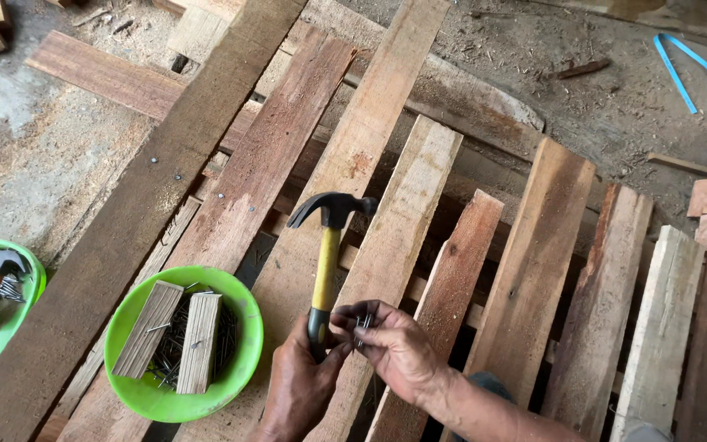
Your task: The person uses a hammer to drive nails into wooden planks arranged on a work surface. They repeatedly pick up nails from a green bowl and hammer them into the wood, occasionally moving the bowl to a new position.
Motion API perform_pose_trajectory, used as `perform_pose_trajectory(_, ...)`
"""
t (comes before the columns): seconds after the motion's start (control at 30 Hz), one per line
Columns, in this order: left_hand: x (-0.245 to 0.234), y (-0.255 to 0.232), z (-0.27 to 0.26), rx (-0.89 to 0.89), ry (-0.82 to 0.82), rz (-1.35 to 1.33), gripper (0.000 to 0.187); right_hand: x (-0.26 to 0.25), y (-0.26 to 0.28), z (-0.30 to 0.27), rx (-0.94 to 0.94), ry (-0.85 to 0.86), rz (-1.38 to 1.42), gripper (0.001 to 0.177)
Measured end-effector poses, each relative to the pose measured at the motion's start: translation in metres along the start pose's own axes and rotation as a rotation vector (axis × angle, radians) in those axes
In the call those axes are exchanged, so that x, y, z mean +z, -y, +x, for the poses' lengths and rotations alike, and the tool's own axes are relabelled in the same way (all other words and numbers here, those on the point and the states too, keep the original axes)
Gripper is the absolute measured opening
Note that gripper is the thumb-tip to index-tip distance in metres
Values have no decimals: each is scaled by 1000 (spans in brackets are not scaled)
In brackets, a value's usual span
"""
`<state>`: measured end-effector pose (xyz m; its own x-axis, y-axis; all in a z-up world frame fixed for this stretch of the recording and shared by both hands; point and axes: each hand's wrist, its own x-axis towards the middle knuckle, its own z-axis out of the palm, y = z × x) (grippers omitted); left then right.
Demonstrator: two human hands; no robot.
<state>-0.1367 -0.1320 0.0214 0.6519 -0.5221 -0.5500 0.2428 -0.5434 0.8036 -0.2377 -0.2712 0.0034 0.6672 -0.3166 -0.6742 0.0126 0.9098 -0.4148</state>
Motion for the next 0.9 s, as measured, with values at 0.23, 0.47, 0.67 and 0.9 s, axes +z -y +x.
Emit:
perform_pose_trajectory(0.23,-11,25,-15,-128,-44,35,33,23,-12,-17,19,-15,8,34)
perform_pose_trajectory(0.47,-2,66,-8,-87,-68,-21,36,24,-22,-23,-23,-26,-13,29)
perform_pose_trajectory(0.67,7,90,3,-88,-175,-12,36,23,-14,-25,21,-51,-10,26)
perform_pose_trajectory(0.9,5,92,0,-58,-220,65,27,28,-1,-25,58,-140,-58,23)
